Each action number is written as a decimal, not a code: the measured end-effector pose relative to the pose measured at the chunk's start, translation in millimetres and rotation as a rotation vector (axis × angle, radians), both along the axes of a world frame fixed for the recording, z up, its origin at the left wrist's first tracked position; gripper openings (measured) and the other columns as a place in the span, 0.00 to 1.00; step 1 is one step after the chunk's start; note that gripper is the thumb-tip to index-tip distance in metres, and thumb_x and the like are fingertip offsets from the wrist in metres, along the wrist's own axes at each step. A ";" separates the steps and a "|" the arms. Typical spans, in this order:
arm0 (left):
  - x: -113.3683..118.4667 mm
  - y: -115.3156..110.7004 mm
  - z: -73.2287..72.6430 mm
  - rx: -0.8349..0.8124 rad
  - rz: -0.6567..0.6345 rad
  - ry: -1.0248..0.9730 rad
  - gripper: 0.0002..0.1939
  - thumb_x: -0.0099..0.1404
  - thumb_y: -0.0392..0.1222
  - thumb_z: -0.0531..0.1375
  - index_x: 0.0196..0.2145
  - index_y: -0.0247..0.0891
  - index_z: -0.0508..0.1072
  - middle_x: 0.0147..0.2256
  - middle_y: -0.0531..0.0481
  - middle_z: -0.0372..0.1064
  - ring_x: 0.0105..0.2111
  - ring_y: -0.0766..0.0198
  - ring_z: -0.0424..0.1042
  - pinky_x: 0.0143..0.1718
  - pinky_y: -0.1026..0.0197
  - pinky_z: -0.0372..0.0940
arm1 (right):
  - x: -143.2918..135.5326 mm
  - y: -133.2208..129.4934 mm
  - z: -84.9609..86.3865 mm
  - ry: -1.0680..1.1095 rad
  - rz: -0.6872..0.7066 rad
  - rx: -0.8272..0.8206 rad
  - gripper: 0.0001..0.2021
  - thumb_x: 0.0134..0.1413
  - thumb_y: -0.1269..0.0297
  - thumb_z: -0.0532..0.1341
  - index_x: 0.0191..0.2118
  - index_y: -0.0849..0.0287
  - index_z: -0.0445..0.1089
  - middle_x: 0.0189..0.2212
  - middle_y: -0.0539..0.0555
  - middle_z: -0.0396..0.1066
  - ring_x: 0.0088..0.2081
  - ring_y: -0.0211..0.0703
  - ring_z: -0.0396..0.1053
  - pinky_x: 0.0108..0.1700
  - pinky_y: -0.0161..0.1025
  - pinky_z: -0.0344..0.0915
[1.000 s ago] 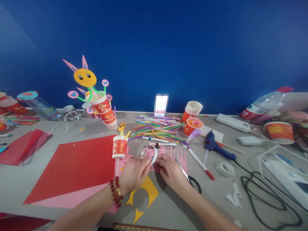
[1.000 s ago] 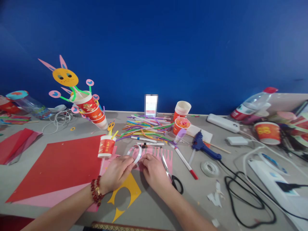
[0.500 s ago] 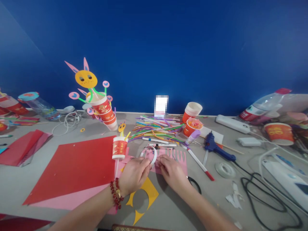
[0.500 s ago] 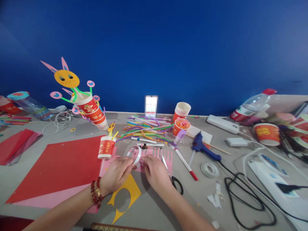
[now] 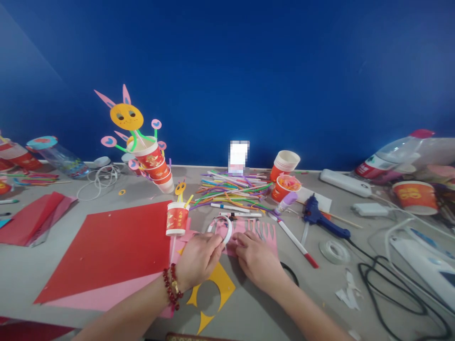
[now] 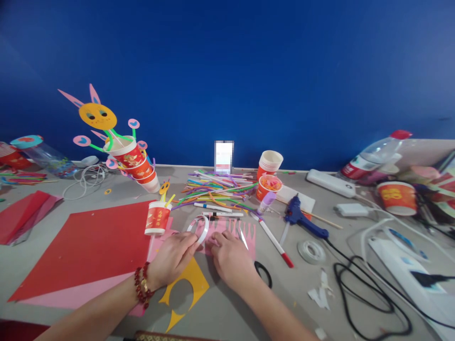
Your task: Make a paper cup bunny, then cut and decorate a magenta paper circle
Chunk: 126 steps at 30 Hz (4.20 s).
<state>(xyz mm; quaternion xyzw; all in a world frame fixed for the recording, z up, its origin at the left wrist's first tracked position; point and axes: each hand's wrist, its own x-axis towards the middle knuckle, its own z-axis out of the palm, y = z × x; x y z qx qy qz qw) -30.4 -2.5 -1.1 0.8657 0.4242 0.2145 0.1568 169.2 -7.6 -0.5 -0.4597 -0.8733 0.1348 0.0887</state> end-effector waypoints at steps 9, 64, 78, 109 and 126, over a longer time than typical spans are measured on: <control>-0.6 0.1 -3.7 -0.007 -0.011 -0.015 0.12 0.72 0.37 0.44 0.32 0.40 0.62 0.27 0.51 0.66 0.28 0.61 0.66 0.29 0.60 0.55 | 10.6 4.1 -6.6 0.247 -0.105 0.047 0.14 0.55 0.78 0.53 0.39 0.58 0.73 0.40 0.59 0.74 0.43 0.51 0.71 0.45 0.44 0.68; 13.9 76.2 27.9 0.234 0.114 0.172 0.11 0.68 0.35 0.52 0.29 0.39 0.71 0.26 0.46 0.70 0.33 0.54 0.70 0.50 0.48 0.60 | 22.1 13.2 -7.7 0.776 -0.319 -0.145 0.06 0.60 0.64 0.56 0.36 0.55 0.70 0.28 0.52 0.74 0.30 0.45 0.72 0.32 0.38 0.66; 25.0 24.6 21.7 -0.209 0.056 -0.273 0.08 0.69 0.38 0.54 0.42 0.40 0.73 0.39 0.48 0.75 0.38 0.60 0.73 0.40 0.61 0.66 | 20.7 14.9 -21.9 0.971 -0.287 -0.330 0.16 0.55 0.70 0.56 0.50 0.55 0.66 0.29 0.49 0.73 0.28 0.42 0.72 0.33 0.38 0.68; 24.6 4.2 3.2 -0.254 0.066 -0.539 0.05 0.69 0.39 0.54 0.42 0.40 0.67 0.39 0.48 0.69 0.39 0.61 0.70 0.42 0.59 0.65 | 11.2 7.4 -11.3 1.068 -0.350 -0.422 0.08 0.55 0.59 0.62 0.31 0.57 0.66 0.25 0.48 0.67 0.25 0.39 0.67 0.26 0.34 0.66; 28.5 6.5 2.7 -0.560 0.022 -0.864 0.11 0.70 0.45 0.55 0.32 0.37 0.68 0.29 0.53 0.62 0.29 0.66 0.65 0.33 0.64 0.62 | 0.5 -3.4 -2.5 1.429 -0.218 -1.181 0.17 0.55 0.49 0.64 0.32 0.60 0.68 0.25 0.52 0.72 0.22 0.34 0.66 0.25 0.31 0.65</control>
